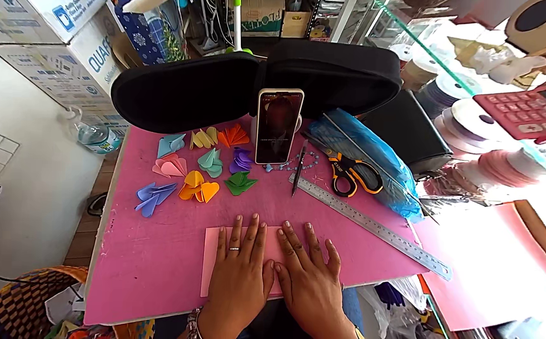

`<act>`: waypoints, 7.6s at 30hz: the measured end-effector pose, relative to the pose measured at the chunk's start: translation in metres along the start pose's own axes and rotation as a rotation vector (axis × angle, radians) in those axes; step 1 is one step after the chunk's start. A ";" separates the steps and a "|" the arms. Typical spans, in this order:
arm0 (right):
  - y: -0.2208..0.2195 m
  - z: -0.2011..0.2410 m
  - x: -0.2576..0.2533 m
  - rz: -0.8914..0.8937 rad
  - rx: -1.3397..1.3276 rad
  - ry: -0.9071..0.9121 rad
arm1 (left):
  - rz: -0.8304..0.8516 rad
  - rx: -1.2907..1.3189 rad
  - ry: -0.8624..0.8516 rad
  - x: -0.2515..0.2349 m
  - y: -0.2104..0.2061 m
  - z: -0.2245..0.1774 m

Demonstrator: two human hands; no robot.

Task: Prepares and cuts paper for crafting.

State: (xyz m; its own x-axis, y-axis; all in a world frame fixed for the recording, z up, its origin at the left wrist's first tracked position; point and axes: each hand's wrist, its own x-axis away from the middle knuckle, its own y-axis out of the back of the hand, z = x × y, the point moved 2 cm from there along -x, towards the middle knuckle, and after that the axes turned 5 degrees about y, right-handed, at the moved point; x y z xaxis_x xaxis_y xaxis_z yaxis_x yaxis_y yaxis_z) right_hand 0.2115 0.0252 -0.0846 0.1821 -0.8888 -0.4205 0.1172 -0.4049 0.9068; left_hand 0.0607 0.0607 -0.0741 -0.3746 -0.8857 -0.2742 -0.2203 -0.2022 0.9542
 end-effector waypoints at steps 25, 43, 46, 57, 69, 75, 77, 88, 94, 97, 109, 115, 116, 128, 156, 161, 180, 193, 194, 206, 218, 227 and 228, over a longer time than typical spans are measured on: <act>0.000 0.001 0.000 0.002 -0.010 -0.009 | -0.010 -0.002 -0.005 0.000 -0.001 0.001; 0.013 -0.013 0.034 0.029 -0.011 0.031 | 0.003 -0.004 -0.006 0.001 0.001 -0.001; 0.014 -0.016 0.041 0.014 -0.065 0.034 | 0.015 -0.002 0.000 0.001 0.000 -0.001; 0.015 -0.036 0.063 0.011 -0.310 0.190 | 0.042 0.032 -0.007 0.001 0.004 -0.001; 0.012 -0.038 0.082 -0.232 -0.502 0.226 | 0.063 0.059 -0.011 0.000 0.005 0.001; 0.005 -0.026 0.064 -0.211 -0.293 0.251 | 0.030 0.087 -0.071 0.012 0.009 -0.001; 0.005 -0.026 0.062 -0.236 -0.310 0.273 | 0.041 0.106 -0.098 0.019 0.011 -0.001; 0.104 -0.028 0.014 -0.428 -0.439 0.258 | -0.174 0.572 -0.343 0.027 0.077 -0.013; 0.108 -0.045 -0.007 -0.352 -1.132 0.049 | -0.079 1.501 -0.188 0.024 0.103 -0.005; 0.100 -0.033 -0.001 -0.187 -1.507 -0.047 | -0.066 1.560 -0.097 0.025 0.091 -0.005; 0.088 -0.003 -0.007 -0.042 -0.957 0.122 | -0.324 0.588 -0.078 0.023 0.094 0.006; 0.087 0.005 -0.008 -0.079 -0.935 0.165 | -0.259 0.825 -0.056 0.024 0.088 0.013; 0.086 0.004 -0.007 -0.074 -0.934 0.171 | -0.257 0.864 -0.057 0.024 0.089 0.015; 0.080 -0.035 0.026 0.076 -0.951 0.090 | -0.289 1.122 0.124 0.020 0.106 0.070; 0.071 -0.029 0.012 0.042 -1.217 -0.027 | -0.023 1.376 0.139 0.011 0.095 0.065; 0.069 -0.028 0.012 0.042 -1.228 -0.020 | -0.065 1.331 0.160 0.013 0.095 0.064; 0.063 -0.027 0.016 0.059 -1.243 -0.029 | -0.089 1.270 0.169 0.012 0.087 0.063; 0.060 -0.025 0.018 0.072 -1.248 -0.042 | -0.078 1.269 0.172 0.014 0.085 0.064; 0.060 -0.025 0.018 0.074 -1.249 -0.043 | -0.077 1.271 0.170 0.014 0.085 0.065; 0.063 -0.037 0.021 -0.007 -1.295 -0.190 | 0.002 1.200 0.178 0.019 0.083 0.079; 0.059 -0.039 0.021 -0.006 -1.311 -0.240 | 0.037 1.208 0.238 0.020 0.076 0.081; 0.056 -0.039 0.021 0.011 -1.312 -0.247 | 0.034 1.205 0.248 0.019 0.075 0.081; 0.056 -0.039 0.021 0.012 -1.308 -0.251 | 0.032 1.206 0.247 0.019 0.074 0.081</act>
State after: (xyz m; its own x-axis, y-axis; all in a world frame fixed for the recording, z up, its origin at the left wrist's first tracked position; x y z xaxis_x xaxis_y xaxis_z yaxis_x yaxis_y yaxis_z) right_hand 0.2594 -0.0078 -0.0435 0.0227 -0.9632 -0.2677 0.9878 -0.0198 0.1547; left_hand -0.0358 0.0626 -0.0179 -0.2434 -0.9650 -0.0975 -0.9540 0.2201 0.2037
